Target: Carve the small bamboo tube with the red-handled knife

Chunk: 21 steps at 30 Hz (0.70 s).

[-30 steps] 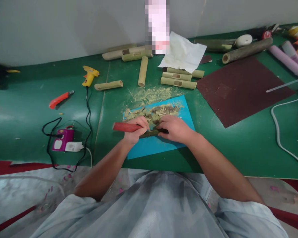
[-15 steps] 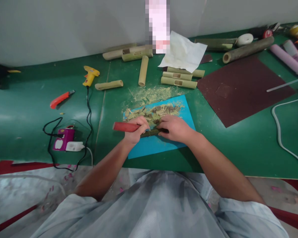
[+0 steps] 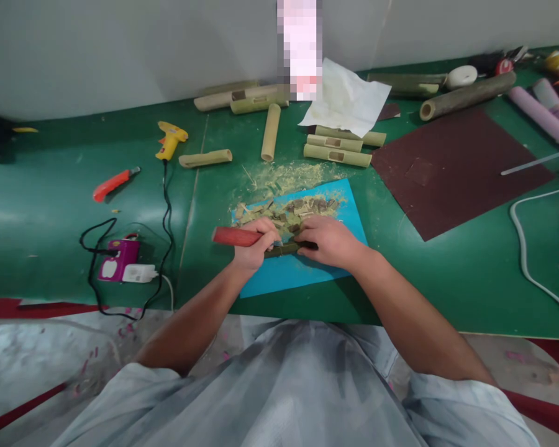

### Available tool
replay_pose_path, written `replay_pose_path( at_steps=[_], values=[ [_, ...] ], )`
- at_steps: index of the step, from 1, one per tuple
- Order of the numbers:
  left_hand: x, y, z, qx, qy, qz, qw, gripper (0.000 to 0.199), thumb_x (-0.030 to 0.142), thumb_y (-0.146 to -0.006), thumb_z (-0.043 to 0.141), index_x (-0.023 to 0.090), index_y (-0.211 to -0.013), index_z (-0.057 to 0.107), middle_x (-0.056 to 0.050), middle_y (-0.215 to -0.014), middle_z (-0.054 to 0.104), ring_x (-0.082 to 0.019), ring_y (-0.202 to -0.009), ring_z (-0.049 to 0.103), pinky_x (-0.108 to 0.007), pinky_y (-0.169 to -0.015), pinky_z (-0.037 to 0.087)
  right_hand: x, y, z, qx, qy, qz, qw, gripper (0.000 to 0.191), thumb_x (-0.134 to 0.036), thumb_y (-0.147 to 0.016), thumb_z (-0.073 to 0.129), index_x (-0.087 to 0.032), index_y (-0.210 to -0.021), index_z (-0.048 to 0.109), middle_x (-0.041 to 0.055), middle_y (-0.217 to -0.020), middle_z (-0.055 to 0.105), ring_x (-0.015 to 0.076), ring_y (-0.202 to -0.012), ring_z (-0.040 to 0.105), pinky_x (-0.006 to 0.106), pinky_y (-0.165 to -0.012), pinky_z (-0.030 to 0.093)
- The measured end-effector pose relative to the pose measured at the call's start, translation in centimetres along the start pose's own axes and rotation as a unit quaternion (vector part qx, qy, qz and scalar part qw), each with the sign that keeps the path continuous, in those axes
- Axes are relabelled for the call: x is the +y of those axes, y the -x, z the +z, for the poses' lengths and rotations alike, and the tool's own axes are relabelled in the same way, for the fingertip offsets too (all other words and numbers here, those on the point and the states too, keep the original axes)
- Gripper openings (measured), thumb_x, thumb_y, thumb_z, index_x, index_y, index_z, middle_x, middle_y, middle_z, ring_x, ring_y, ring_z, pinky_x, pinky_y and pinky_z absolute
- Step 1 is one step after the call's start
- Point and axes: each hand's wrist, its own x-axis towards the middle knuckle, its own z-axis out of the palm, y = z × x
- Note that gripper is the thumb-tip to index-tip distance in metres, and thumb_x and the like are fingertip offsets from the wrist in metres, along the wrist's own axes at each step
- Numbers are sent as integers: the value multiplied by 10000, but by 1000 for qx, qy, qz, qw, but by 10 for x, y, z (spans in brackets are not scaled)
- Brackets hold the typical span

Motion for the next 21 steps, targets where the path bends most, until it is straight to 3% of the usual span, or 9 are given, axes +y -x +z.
replay_pose_path(
  at_steps=[12, 21],
  values=[
    [-2, 3, -4, 17, -9, -5, 1000, 386, 300, -964, 694, 194, -615, 564, 8, -652, 628, -113, -589, 581, -279, -586, 492, 1, 0, -1, -2, 1, -10, 1000, 221, -360, -1011, 685, -202, -1095, 815, 112, -1009, 763, 268, -957, 688, 386, -804, 510],
    [2, -3, -3, -73, -29, 11, 997, 217, 327, -904, 798, 195, -744, 735, -44, -808, 794, -165, -771, 752, -312, -766, 623, -2, -1, -3, -1, -3, 2, 1000, 172, -314, -974, 707, -205, -1061, 807, 111, -996, 762, 283, -962, 697, 401, -827, 515]
  ],
)
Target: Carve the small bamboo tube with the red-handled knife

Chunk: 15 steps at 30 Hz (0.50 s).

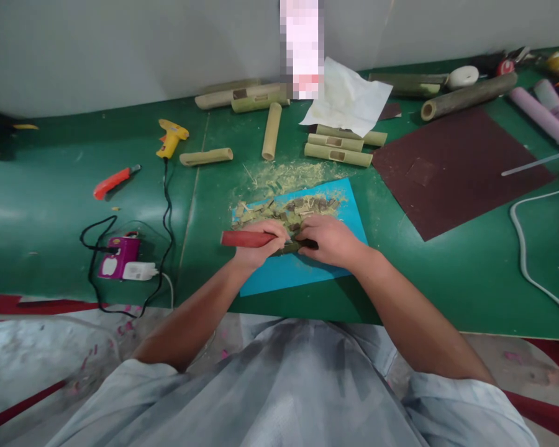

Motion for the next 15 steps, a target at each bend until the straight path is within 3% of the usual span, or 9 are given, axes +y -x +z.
replay_pose_path(
  at_steps=[8, 12, 15],
  values=[
    [-3, -1, -4, -35, -9, 26, 999, 175, 368, -887, 851, 205, -856, 798, -72, -897, 834, -191, -846, 793, -321, -814, 642, 2, 0, 2, -1, -2, -2, 1000, 147, -306, -964, 713, -192, -1012, 792, 105, -974, 757, 272, -956, 691, 388, -828, 509],
    [-2, -1, -7, -52, -5, 37, 998, 235, 436, -944, 783, 207, -900, 810, -80, -912, 839, -204, -856, 798, -338, -816, 646, 2, -1, 2, -2, -2, -3, 1000, 141, -310, -960, 721, -199, -1011, 790, 105, -972, 751, 271, -954, 685, 379, -814, 496],
    [-1, -1, -7, -50, -11, 35, 998, 193, 374, -964, 749, 205, -891, 807, -74, -910, 837, -201, -864, 796, -341, -827, 645, 3, -1, 3, -3, -4, -2, 1000, 146, -322, -962, 722, -205, -1016, 791, 100, -966, 751, 269, -947, 685, 375, -810, 494]
  ],
)
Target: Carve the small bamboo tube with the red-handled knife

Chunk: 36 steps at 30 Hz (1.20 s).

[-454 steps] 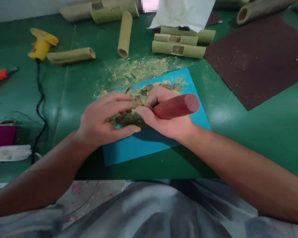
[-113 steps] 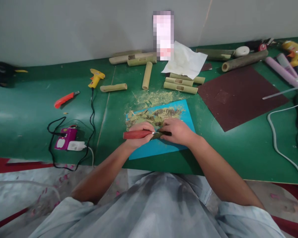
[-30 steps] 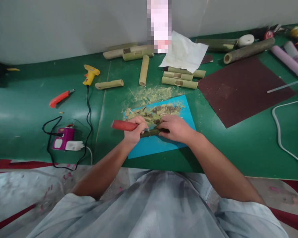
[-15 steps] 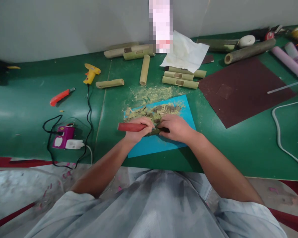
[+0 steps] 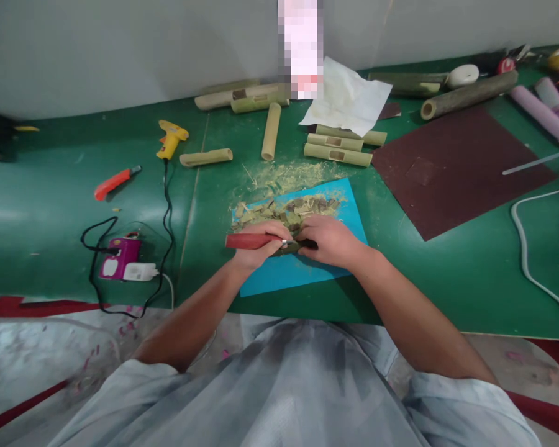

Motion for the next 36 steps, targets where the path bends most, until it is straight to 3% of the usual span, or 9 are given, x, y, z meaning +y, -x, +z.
replay_pose_path(
  at_steps=[4, 8, 16, 21, 27, 36],
  values=[
    [0, 0, 1, 9, -8, -4, 1000, 126, 261, -950, 727, 214, -861, 803, -58, -897, 834, -187, -853, 791, -331, -824, 644, -1, 0, 0, 0, -1, 4, 1000, 149, -320, -962, 719, -203, -1020, 792, 106, -974, 754, 279, -954, 690, 383, -817, 501],
    [2, -3, 3, 11, -3, 3, 1000, 91, 271, -911, 786, 215, -839, 790, -55, -890, 832, -178, -826, 789, -312, -788, 639, -2, 0, -1, -2, 2, 6, 1000, 145, -309, -959, 716, -199, -1018, 790, 106, -973, 748, 279, -961, 691, 386, -820, 509],
    [1, -4, 9, 47, -15, 0, 999, 211, 189, -896, 750, 194, -704, 665, -2, -706, 731, -115, -638, 676, -254, -625, 530, -2, 0, 1, -6, 5, 14, 1000, 163, -310, -969, 701, -188, -1034, 787, 116, -993, 742, 292, -991, 691, 407, -835, 537],
    [-3, 0, 7, 84, -10, 18, 996, 294, 241, -927, 712, 194, -665, 585, 4, -674, 688, -114, -619, 644, -263, -620, 520, -5, 1, -1, -9, 6, 18, 1000, 184, -322, -983, 709, -184, -1068, 794, 124, -1020, 746, 290, -1012, 695, 406, -859, 542],
    [3, 4, 6, 84, -30, 9, 996, 247, 284, -964, 711, 196, -734, 703, -24, -763, 765, -144, -723, 723, -282, -705, 573, -5, 0, -2, -7, 5, 15, 1000, 174, -305, -971, 706, -181, -1046, 803, 122, -989, 749, 284, -979, 692, 392, -825, 523],
    [2, -1, 8, 40, -14, -13, 999, 127, 279, -889, 815, 207, -789, 785, -39, -836, 826, -162, -773, 777, -284, -761, 631, -5, 0, -2, -2, -2, 12, 1000, 137, -282, -971, 697, -194, -1016, 792, 111, -975, 746, 275, -981, 691, 388, -847, 523]
  ],
)
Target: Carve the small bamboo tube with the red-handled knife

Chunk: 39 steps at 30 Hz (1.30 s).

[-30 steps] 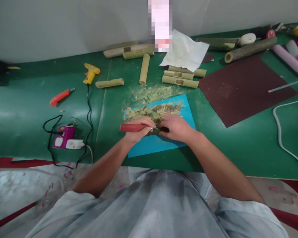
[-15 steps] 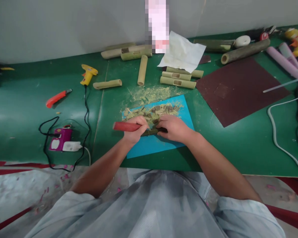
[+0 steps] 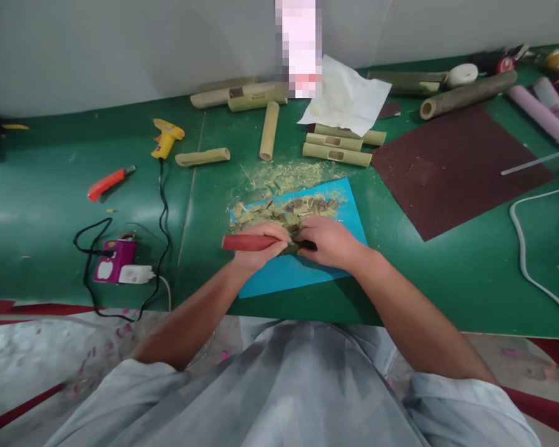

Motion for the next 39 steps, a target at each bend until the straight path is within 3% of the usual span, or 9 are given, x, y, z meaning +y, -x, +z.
replay_pose_path(
  at_steps=[17, 23, 30, 35, 39],
  values=[
    [-1, 0, -1, -24, -16, -21, 999, 116, 320, -863, 842, 215, -825, 812, -49, -870, 846, -174, -791, 795, -290, -759, 648, 1, -1, 0, -5, -1, 1, 1000, 104, -266, -943, 694, -199, -972, 769, 95, -956, 735, 259, -960, 669, 366, -831, 491],
    [0, -1, 3, 0, -33, -10, 999, 102, 237, -862, 792, 214, -764, 771, -34, -811, 825, -158, -734, 774, -284, -722, 620, 1, -2, 0, -3, 0, 5, 1000, 117, -261, -943, 697, -187, -974, 783, 108, -941, 728, 274, -946, 676, 378, -811, 496],
    [1, 2, 1, 30, -31, 20, 999, 220, 206, -883, 739, 203, -677, 659, -18, -720, 760, -136, -669, 715, -274, -665, 578, -1, -1, -2, -9, 1, 10, 1000, 150, -306, -973, 704, -192, -1021, 789, 107, -964, 733, 276, -971, 678, 388, -843, 519],
    [3, 4, 0, 32, -18, 5, 999, 194, 253, -939, 733, 203, -751, 723, -36, -807, 802, -150, -768, 763, -281, -745, 622, -1, -1, -2, -12, -3, 10, 1000, 152, -309, -973, 705, -195, -1022, 793, 106, -966, 734, 272, -967, 678, 383, -835, 513],
    [2, 1, 0, 3, -2, -11, 1000, 140, 305, -894, 814, 206, -801, 779, -50, -858, 831, -170, -799, 789, -296, -775, 652, -2, -1, -3, -12, -5, 10, 1000, 131, -282, -958, 706, -195, -1008, 789, 103, -961, 740, 277, -963, 687, 390, -837, 515]
  ],
)
